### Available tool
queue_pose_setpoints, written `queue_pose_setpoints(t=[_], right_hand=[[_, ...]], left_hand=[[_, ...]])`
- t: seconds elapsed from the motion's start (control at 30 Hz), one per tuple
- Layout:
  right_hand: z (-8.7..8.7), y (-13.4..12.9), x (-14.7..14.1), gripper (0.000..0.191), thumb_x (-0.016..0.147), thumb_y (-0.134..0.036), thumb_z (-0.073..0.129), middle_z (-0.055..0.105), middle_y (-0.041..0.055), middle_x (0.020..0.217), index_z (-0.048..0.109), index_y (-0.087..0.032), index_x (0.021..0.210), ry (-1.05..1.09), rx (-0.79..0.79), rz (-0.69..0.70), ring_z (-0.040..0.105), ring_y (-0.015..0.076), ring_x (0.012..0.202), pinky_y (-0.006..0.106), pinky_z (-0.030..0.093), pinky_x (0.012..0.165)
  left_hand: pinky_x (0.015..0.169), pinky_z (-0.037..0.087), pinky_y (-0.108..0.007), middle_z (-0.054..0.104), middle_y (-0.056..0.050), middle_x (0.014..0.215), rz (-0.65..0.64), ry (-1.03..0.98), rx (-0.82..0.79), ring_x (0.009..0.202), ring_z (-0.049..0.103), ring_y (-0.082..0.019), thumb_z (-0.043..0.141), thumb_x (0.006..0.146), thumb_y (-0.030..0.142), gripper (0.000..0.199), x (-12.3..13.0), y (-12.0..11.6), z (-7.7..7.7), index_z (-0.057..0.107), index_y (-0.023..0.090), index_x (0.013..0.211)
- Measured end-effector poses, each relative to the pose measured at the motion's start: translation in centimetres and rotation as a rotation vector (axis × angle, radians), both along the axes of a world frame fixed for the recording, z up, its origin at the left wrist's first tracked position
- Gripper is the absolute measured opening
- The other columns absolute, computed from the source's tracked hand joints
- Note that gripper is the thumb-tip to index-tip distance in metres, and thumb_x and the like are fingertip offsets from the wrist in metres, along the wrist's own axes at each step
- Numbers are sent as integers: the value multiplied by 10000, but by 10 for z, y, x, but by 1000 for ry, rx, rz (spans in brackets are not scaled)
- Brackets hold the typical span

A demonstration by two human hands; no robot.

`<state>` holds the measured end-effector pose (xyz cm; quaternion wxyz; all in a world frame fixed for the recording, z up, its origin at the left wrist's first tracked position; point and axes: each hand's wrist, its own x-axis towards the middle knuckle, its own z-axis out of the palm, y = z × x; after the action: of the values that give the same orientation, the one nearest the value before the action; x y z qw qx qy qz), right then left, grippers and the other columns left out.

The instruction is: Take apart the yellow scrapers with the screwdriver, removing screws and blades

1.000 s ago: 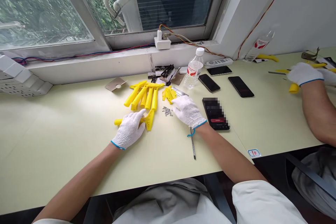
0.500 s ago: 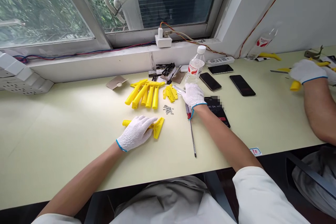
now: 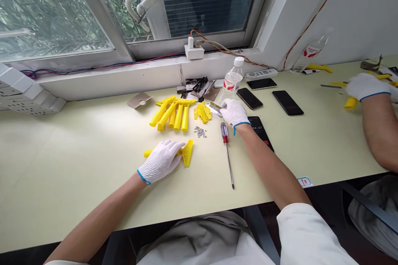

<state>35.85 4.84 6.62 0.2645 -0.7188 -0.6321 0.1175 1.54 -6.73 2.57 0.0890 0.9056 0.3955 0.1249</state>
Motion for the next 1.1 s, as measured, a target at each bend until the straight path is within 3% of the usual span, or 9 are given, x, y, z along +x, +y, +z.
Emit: queue_pose_setpoints(t=[0.07,0.13,0.27,0.4,0.53,0.63,0.8,1.1], right_hand=[[11,-15,-3,59,890,-181,732,787,87,918,779,-157,917,77,42,1,706,219,863,382,542,845],[19,-36,-14,68,850,-197,732,784,75,897,771,-176,902,291,42,82,704,216,836,375,545,812],[21,-82,-52,247,756,-332,851,776,51,893,754,-177,923,811,-302,388,709,208,826,362,567,797],[10,-108,-88,256,789,-347,848,716,11,847,723,-173,928,937,-462,516,656,159,777,306,516,729],[5,-112,-97,319,798,-360,884,724,32,922,700,-158,962,967,-469,505,659,172,843,314,489,749],[3,-111,-91,305,854,-390,859,694,8,877,685,-167,968,1000,-454,502,627,151,788,313,480,734],[1,-111,-89,272,839,-391,843,737,35,932,734,-169,952,930,-491,531,667,175,823,321,516,758],[-6,-116,-99,243,791,-402,830,774,34,857,751,-178,841,687,-395,444,701,207,812,335,535,750]], left_hand=[[967,581,-510,763,-132,1231,69,-27,-87,1108,725,-332,578,970,157,461,-2,-1,3,613,214,1426],[954,603,-499,763,-122,1239,138,-90,-221,1094,743,-322,606,952,179,536,-7,-2,7,586,219,1486],[994,629,-482,753,-84,1289,107,-367,-563,1144,750,-289,640,962,268,595,-13,-4,21,551,273,1550],[1065,622,-490,698,-86,1455,-2,-622,-830,1338,689,-284,595,1031,306,585,-9,-8,39,495,327,1607],[872,656,-395,652,-126,1524,36,-702,-924,1183,736,-253,575,1040,308,518,-3,-13,48,534,308,1557],[765,627,-354,636,-130,1530,81,-786,-1031,1059,726,-229,637,1001,312,512,0,-14,47,577,293,1509],[736,593,-327,596,-149,1560,149,-914,-1183,847,692,-145,750,911,260,531,7,-16,45,625,232,1427],[683,552,-320,670,-162,1417,175,-958,-1220,831,721,-169,801,846,231,486,12,-16,40,671,201,1313]])
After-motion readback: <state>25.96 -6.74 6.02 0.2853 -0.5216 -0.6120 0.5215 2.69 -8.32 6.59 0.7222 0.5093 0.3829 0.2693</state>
